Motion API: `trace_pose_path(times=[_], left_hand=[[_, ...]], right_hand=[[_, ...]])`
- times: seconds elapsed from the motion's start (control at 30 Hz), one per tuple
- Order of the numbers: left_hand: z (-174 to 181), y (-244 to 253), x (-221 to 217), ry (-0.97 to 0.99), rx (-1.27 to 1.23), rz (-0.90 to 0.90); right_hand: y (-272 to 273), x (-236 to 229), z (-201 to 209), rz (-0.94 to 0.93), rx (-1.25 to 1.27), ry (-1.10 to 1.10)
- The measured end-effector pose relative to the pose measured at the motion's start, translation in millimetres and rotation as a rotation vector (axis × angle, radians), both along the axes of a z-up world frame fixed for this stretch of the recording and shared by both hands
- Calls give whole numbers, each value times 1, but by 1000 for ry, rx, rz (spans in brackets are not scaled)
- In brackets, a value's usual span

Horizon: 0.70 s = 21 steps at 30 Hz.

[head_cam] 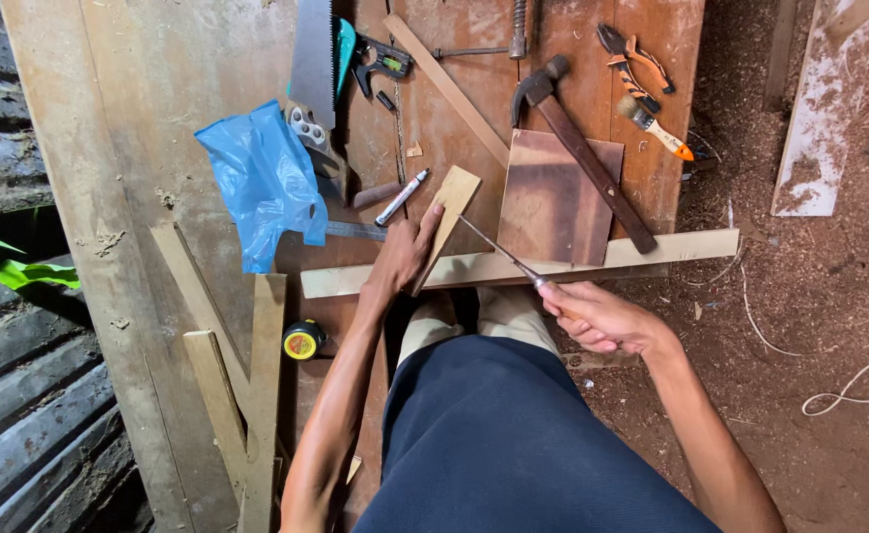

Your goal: The person saws a small wooden block, brushes it, then uses a chisel and hammer to carve a notch. They repeatedly check fit against a larger board and continue chiseling to refine the joint.

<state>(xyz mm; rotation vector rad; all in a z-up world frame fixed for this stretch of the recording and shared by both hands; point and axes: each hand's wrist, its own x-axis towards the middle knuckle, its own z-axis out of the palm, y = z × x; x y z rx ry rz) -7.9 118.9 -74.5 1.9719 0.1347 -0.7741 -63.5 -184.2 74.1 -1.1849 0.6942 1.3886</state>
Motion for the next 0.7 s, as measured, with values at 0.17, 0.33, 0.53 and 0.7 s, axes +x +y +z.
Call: trace_pose_path(times=[0.17, 0.33, 0.53, 0.7], left_hand=[[13, -17, -7, -55, 34, 185], [20, -45, -4, 90, 80, 393], [27, 8, 10, -260, -15, -72], [29, 1, 3, 21, 104, -127]], right_hand=[[17, -4, 8, -84, 29, -67], [75, -28, 9, -189, -167, -196], [0, -17, 7, -55, 3, 26], [-11, -15, 17, -23, 14, 28]])
